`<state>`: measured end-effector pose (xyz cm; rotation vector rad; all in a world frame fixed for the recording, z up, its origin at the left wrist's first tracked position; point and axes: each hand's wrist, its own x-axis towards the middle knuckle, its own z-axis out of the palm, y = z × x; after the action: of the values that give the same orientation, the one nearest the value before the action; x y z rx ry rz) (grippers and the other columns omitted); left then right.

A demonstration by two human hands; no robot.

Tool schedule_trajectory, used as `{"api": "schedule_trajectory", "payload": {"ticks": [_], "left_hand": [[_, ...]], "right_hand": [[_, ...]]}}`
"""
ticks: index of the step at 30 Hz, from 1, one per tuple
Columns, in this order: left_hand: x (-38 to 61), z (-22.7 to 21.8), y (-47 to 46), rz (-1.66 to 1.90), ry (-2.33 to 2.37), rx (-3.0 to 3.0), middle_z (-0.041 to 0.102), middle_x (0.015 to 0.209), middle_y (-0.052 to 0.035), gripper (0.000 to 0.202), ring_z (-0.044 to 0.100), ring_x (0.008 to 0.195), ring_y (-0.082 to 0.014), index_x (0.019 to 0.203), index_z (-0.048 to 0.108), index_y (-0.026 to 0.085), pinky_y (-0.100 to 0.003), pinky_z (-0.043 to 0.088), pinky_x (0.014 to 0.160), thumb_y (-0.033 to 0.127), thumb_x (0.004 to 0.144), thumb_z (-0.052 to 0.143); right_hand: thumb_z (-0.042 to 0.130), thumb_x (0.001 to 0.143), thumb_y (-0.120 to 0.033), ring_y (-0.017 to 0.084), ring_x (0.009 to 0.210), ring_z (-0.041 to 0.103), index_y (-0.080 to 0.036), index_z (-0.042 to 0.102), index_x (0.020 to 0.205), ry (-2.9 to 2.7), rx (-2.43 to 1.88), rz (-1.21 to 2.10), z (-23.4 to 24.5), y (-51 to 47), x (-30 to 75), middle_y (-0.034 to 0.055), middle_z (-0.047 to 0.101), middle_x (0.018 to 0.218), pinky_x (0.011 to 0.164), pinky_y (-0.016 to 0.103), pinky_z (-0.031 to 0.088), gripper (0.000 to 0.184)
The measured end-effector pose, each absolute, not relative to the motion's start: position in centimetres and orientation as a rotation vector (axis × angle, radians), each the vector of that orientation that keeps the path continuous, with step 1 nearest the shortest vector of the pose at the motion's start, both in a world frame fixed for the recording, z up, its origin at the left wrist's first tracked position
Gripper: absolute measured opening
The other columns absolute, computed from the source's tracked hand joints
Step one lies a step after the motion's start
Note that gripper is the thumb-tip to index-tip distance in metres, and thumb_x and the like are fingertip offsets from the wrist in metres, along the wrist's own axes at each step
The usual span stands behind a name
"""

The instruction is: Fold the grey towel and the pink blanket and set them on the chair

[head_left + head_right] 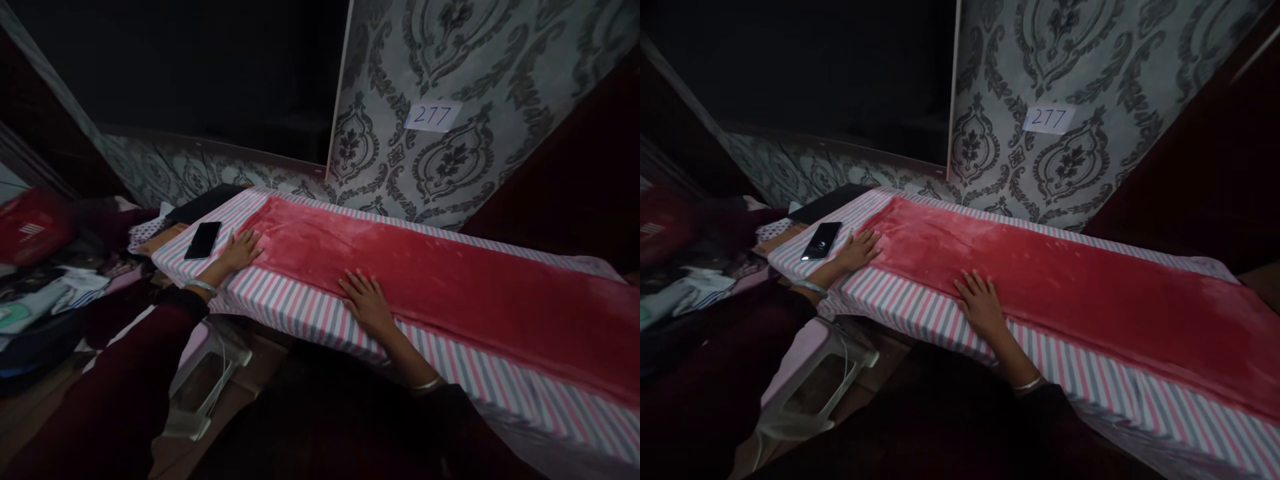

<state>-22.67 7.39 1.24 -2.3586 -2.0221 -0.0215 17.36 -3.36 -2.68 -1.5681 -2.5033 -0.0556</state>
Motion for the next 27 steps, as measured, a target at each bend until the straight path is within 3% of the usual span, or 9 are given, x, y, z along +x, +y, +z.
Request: {"api": "schedule_trajectory", "payload": {"ticks": [10, 16, 21, 23, 27], "left_hand": [[-20.3, 2.7, 9.5, -0.022, -2.092, -2.256, 0.024, 0.169, -0.0149, 0.067, 0.015, 0.158, -0.0310, 0.162, 0.026, 0.017, -0.064, 0.013, 0.123, 0.049, 0.104, 0.028], [-15.2, 1.7, 12.4, -0.075, -1.771, -2.668, 0.026, 0.169, -0.0084, 0.064, 0.019, 0.158, -0.0283, 0.161, 0.030, 0.025, -0.056, 0.009, 0.126, 0.053, 0.103, 0.029], [-18.5, 2.1, 15.7, 0.046, -2.019, -2.503, 0.021, 0.171, -0.0058, 0.063, 0.013, 0.159, -0.0250, 0.162, 0.027, 0.028, -0.051, 0.011, 0.127, 0.052, 0.104, 0.027], [-20.2, 2.8, 17.1, 0.087, -2.092, -2.437, 0.021, 0.171, -0.0094, 0.064, 0.014, 0.159, -0.0261, 0.162, 0.027, 0.024, -0.054, 0.012, 0.126, 0.049, 0.104, 0.028], [-19.9, 4.0, 20.1, 0.114, -2.186, -2.315, 0.021, 0.169, -0.0185, 0.067, 0.017, 0.157, -0.0343, 0.162, 0.027, 0.017, -0.069, 0.011, 0.121, 0.049, 0.103, 0.026]], "right_hand": [[0.041, 0.105, -0.038, 0.031, 0.155, 0.023, -0.031, 0.045, 0.155, -2.346, -1.687, -0.127, -1.5, -2.7, 16.4, 0.0070, 0.032, 0.166, 0.120, 0.060, 0.022, 0.051], [0.037, 0.105, -0.043, 0.032, 0.155, 0.021, -0.033, 0.039, 0.158, -2.257, -1.870, -0.147, -0.2, 1.0, 18.5, 0.0059, 0.027, 0.169, 0.120, 0.060, 0.023, 0.054], [0.035, 0.105, -0.047, 0.033, 0.153, 0.025, -0.033, 0.040, 0.158, -2.291, -1.995, -0.115, -1.5, 2.2, 20.7, 0.0072, 0.030, 0.167, 0.119, 0.061, 0.025, 0.054], [0.035, 0.105, -0.047, 0.032, 0.153, 0.026, -0.033, 0.038, 0.158, -2.291, -1.983, -0.128, -2.0, 2.1, 20.8, 0.0072, 0.030, 0.167, 0.119, 0.060, 0.025, 0.055], [0.037, 0.105, -0.047, 0.031, 0.153, 0.027, -0.033, 0.039, 0.158, -2.255, -1.959, -0.150, -2.6, 2.0, 20.6, 0.0070, 0.032, 0.167, 0.120, 0.058, 0.024, 0.054]]}}
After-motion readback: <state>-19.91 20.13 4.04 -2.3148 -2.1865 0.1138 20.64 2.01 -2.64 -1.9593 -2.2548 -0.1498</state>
